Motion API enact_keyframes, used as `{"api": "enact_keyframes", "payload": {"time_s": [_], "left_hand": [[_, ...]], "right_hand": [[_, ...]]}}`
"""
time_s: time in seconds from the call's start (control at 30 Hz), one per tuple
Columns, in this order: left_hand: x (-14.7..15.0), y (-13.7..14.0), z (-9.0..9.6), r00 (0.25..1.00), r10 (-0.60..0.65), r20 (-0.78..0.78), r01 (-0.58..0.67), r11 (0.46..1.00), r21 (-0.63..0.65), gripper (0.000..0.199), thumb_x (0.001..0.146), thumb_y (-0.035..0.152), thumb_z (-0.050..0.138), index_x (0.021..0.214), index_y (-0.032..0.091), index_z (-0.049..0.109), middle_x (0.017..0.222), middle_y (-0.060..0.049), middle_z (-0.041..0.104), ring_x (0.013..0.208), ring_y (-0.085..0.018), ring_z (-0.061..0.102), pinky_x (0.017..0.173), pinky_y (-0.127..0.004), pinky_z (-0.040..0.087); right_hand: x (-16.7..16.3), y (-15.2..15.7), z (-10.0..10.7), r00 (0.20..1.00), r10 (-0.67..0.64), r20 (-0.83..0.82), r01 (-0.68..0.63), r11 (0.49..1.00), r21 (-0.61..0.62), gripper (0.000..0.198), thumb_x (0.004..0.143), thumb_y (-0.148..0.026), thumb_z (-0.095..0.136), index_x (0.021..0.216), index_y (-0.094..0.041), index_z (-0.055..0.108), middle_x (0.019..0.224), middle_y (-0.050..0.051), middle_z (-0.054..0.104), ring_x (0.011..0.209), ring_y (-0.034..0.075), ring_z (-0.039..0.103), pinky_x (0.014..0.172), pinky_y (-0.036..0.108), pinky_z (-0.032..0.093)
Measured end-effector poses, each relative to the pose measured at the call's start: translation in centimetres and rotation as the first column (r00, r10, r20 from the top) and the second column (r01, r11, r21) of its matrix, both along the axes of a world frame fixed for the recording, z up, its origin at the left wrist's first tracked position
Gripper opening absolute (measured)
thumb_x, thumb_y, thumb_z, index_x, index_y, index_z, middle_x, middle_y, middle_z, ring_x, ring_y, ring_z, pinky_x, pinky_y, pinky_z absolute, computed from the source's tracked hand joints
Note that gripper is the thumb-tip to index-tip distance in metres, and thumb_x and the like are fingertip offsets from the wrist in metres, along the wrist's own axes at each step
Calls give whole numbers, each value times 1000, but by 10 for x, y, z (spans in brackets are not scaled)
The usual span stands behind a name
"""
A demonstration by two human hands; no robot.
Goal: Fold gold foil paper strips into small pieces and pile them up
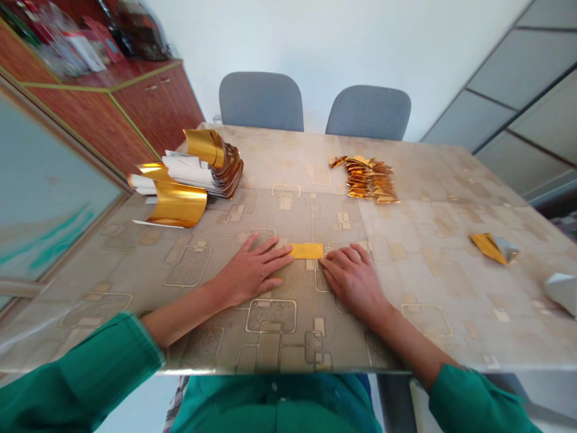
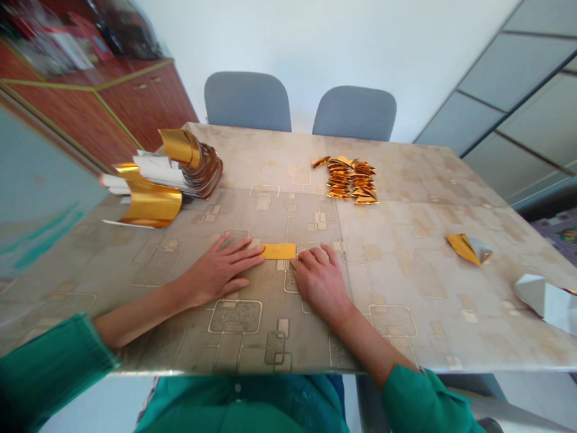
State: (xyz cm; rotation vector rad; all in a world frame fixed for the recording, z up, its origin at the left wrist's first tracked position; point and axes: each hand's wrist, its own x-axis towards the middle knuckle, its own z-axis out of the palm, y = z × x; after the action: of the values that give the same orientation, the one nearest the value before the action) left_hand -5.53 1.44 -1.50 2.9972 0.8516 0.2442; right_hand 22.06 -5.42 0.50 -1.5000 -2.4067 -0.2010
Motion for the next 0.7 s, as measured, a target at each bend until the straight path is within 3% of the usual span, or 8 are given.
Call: {"api": "enact_keyframes", "payload": {"time_s": [0.2,0.33,0.57,0.7], "left_hand": [[21,-12,8,999,48,13,-48,999,22,49,97,52,53,141,30,52,145,-9,53,140,-30,42,120,-60,8],[23,-16,10,997,70,34,-70,998,3,45,97,50,54,138,30,55,143,-8,55,139,-30,43,119,-62,11],[-1,-13,8,990,111,90,-114,993,26,37,101,44,48,133,29,60,144,-5,56,141,-30,41,120,-61,13],[4,-10,14,985,94,144,-99,995,33,29,101,38,49,121,25,67,140,-5,59,138,-29,45,118,-60,20]], "right_hand": [[-9,7,-5,999,46,27,-47,999,16,14,97,-18,54,92,-18,67,102,7,70,95,21,55,86,34,38],[-8,12,-4,999,34,-3,-34,999,25,17,98,-20,53,88,-19,67,93,4,71,91,20,56,87,36,36],[-3,9,-1,996,65,-56,-64,998,17,20,99,-23,52,91,-20,70,97,5,73,95,20,57,88,36,36],[-5,16,2,998,50,-49,-52,998,-33,23,99,-26,53,85,-19,69,89,4,71,90,20,57,83,35,36]]}}
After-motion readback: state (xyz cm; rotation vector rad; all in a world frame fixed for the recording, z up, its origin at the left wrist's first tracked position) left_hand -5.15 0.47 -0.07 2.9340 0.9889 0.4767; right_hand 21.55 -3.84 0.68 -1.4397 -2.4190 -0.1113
